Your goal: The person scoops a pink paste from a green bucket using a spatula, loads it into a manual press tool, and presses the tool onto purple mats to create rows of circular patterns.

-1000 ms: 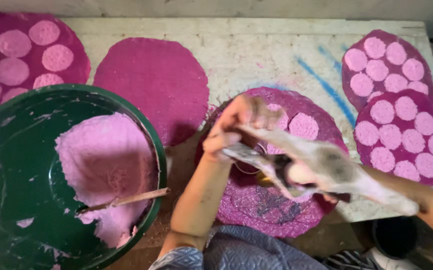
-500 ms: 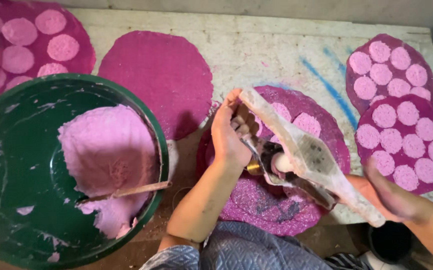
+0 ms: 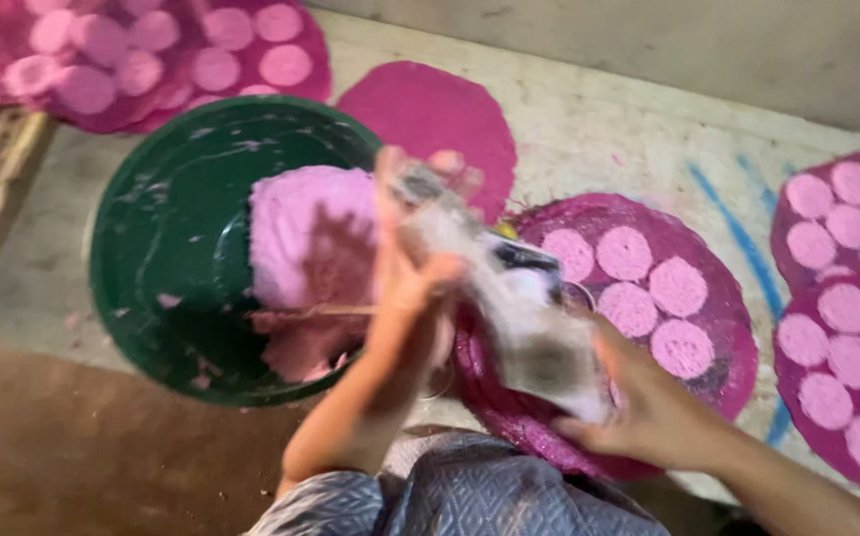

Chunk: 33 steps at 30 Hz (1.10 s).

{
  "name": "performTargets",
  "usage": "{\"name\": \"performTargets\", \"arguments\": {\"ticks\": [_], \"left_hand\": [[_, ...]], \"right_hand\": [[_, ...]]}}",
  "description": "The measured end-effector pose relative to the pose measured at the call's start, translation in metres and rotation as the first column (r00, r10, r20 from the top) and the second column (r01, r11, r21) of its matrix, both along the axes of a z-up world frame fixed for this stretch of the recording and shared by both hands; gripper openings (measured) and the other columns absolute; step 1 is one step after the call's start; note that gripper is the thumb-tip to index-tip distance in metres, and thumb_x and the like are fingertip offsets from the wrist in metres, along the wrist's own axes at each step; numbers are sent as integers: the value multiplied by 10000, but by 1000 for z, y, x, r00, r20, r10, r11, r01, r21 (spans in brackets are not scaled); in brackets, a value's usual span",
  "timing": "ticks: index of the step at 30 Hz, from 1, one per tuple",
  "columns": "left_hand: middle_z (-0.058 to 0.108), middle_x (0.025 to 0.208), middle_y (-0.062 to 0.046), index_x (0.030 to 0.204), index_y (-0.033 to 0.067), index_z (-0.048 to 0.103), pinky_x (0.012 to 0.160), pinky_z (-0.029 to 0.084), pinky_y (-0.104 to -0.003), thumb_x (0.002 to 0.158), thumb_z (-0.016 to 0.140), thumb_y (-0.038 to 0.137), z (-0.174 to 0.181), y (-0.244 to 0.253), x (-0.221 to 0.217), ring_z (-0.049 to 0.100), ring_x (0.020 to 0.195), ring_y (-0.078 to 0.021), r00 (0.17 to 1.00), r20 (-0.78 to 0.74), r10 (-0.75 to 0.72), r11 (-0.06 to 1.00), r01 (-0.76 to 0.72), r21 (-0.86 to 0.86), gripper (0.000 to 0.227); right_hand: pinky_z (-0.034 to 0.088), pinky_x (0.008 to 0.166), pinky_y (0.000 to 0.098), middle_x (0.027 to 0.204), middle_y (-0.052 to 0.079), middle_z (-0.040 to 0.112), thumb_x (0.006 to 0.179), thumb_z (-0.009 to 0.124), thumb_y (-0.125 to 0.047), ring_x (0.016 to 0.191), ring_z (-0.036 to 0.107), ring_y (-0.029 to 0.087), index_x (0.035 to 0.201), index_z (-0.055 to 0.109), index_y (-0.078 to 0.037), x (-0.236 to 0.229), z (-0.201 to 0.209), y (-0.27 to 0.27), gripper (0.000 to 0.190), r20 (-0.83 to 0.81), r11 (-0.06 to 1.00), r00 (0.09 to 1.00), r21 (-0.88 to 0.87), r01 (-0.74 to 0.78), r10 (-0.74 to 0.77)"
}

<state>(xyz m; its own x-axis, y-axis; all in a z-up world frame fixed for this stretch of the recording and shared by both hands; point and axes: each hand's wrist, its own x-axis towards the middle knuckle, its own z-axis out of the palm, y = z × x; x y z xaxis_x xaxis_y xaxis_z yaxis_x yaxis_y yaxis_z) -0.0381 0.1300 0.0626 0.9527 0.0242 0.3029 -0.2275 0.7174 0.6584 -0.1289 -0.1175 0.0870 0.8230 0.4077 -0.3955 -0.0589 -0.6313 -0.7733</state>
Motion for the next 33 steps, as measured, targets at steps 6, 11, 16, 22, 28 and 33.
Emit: {"name": "performTargets", "arguments": {"ticks": [6, 11, 16, 22, 28, 33], "left_hand": [[550, 1309, -107, 1528, 52, 391, 1082, 485, -383, 920, 707, 195, 12, 111, -9, 589, 1218, -228, 961, -102, 255, 966, -248, 75, 700], [578, 1078, -92, 1260, 56, 501, 751, 542, -348, 971, 684, 214, -5, 169, 4, 615, 870, -202, 923, -184, 337, 933, -300, 200, 377], [574, 1165, -59, 1340, 68, 509, 708, 468, -327, 954, 724, 381, -13, 199, 26, 634, 1004, -188, 879, -211, 427, 873, -340, 350, 541], [338, 1608, -78, 1569, 154, 277, 1129, 273, -428, 958, 636, 478, 29, 207, 35, 284, 1507, -230, 852, -62, 519, 823, -480, 303, 779], [318, 1683, -170, 1607, 53, 340, 1324, 229, -440, 1071, 624, 340, 40, 168, 11, 265, 1604, -298, 855, 197, 479, 810, -517, 276, 671], [260, 1739, -231, 1651, -14, 304, 1356, 192, -426, 1116, 590, 417, 54, 119, 14, 244, 1634, -311, 990, 144, -7, 998, 15, -53, 745]], "right_hand": [[394, 1134, 424, 1501, 247, 484, 752, 832, -301, 1399, 507, 341, 1572, 221, 11, 31, -8, 140, 1069, 300, 915, 944, 328, -237, 137], [541, 914, 400, 1140, 224, 686, 720, 808, -358, 1063, 703, 309, 1415, 341, 28, 25, -16, 191, 922, 137, 966, 965, 103, -238, 224], [560, 908, 385, 1074, 201, 717, 764, 802, -387, 1008, 730, 282, 1378, 369, 48, 52, -24, 199, 868, 70, 951, 967, 175, -256, 247], [542, 851, 364, 1099, 82, 622, 887, 687, -392, 965, 624, 197, 1514, 431, -28, 133, -61, 211, 768, -167, 821, 955, 561, -110, 243], [611, 926, 444, 1181, 147, 646, 874, 697, -433, 1061, 669, 236, 1414, 477, 12, 130, -64, 173, 734, -237, 756, 949, 654, -2, 208], [446, 1048, 488, 1431, 163, 506, 867, 717, -641, 1265, 548, 311, 1612, 241, -49, 75, -10, 42, 1064, -147, 653, 935, 750, -108, 322]]}}
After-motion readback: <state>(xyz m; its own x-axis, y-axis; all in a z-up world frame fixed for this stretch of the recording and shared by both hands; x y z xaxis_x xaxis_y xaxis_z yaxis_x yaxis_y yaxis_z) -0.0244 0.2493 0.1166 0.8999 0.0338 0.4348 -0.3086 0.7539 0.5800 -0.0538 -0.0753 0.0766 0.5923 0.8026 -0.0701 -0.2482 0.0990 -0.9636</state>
